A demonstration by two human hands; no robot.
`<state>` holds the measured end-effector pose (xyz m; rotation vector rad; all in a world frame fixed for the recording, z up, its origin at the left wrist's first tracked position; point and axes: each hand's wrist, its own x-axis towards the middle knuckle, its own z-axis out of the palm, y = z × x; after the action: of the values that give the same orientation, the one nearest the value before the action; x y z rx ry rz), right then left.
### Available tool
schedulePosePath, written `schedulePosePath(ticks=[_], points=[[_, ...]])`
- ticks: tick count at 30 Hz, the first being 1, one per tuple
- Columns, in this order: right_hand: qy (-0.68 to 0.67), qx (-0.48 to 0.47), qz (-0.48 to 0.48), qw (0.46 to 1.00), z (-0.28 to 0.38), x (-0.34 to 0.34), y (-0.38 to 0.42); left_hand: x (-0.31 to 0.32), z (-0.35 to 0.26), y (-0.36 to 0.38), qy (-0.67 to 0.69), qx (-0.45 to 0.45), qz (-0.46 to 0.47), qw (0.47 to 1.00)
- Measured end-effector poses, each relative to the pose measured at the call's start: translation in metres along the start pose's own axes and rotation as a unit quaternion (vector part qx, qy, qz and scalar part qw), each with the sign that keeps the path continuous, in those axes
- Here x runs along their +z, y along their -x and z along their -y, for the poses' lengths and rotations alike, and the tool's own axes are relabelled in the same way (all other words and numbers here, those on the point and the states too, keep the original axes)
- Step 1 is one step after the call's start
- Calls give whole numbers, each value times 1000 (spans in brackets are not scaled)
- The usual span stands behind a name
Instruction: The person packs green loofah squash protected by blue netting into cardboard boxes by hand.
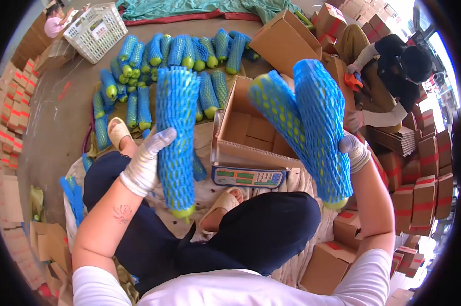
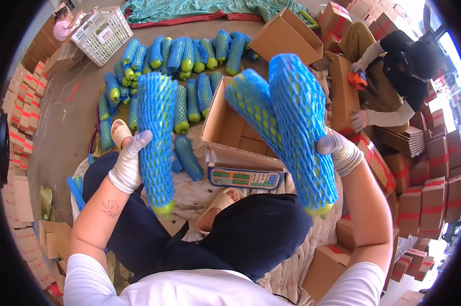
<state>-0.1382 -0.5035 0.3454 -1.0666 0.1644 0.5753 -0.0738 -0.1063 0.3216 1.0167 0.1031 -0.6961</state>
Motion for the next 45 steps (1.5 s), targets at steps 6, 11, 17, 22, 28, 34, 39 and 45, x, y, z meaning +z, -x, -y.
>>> schedulePosePath(ticks=[6,11,17,22,28,34,39,45], points=[[139,337,194,911,38,-44,-99,-39,-16,-28,-12,5,-65,998],[178,447,224,847,5,-40,-179,-34,-31,-28,-10,28,-87,996],[630,233,260,694,-68,-56,-193,-36,-29,-19,1,-17,-127,992],[719,102,86,682,-9,8,-145,-47,-13,-19,-66,48,-81,993],[74,-99,-60,990,-4,118,-84,24,-25,-16,144,-5,82,986],[519,-42,-166,837,33,58,-64,-121,6,-69,-112,107,-170,973],[719,15,-92,689,-5,18,-115,-237,134,-93,-181,-94,-329,922],[734,-101,-165,651,0,86,-119,-242,204,-152,-281,-148,-468,825]])
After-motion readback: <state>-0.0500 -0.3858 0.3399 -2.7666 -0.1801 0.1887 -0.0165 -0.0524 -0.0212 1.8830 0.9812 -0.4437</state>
